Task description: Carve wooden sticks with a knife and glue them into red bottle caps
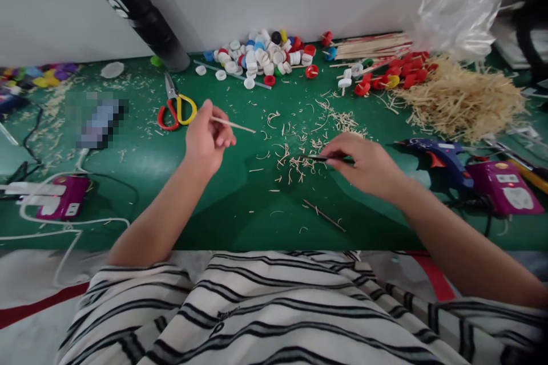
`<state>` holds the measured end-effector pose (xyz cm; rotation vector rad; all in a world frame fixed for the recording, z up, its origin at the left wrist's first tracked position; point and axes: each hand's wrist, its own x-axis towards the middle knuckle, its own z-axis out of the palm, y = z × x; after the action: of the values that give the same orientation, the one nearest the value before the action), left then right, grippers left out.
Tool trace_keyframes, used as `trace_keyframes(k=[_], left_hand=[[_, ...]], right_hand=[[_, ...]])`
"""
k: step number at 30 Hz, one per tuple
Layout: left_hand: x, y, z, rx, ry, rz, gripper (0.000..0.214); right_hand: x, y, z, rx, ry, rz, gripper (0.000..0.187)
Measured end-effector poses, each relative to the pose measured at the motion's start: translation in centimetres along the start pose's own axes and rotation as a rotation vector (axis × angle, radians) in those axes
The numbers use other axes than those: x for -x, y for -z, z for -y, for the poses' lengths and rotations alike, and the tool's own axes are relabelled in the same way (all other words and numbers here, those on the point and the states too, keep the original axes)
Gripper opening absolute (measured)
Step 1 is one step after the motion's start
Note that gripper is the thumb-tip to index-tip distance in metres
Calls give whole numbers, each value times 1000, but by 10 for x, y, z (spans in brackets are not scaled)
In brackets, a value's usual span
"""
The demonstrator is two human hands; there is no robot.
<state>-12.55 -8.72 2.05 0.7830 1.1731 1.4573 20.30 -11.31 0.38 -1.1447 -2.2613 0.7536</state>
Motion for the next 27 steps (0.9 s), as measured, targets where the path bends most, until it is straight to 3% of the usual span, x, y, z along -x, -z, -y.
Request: trace_keyframes(k=[5,8,12,18,24,27], left_hand=[[26,40,18,-2,-25,-54,65],[30,49,26,-2,-32,-56,61],[28,46,32,-19,-32,-46,61],[29,44,33,-56,-42,-29,60],[30,47,35,-43,8,-59,59],[31,48,37,-60,4,-53,58]], right_hand=[[43,-35,24,135,127,76,22],[67,-42,38,303,71,91,17],[80,-44,44,425,-79,140,17],[66,-42,33,336,-249,180,17],[33,-32,17,326,-296,53,26],[30,-20,10,404,-310,-13,33]])
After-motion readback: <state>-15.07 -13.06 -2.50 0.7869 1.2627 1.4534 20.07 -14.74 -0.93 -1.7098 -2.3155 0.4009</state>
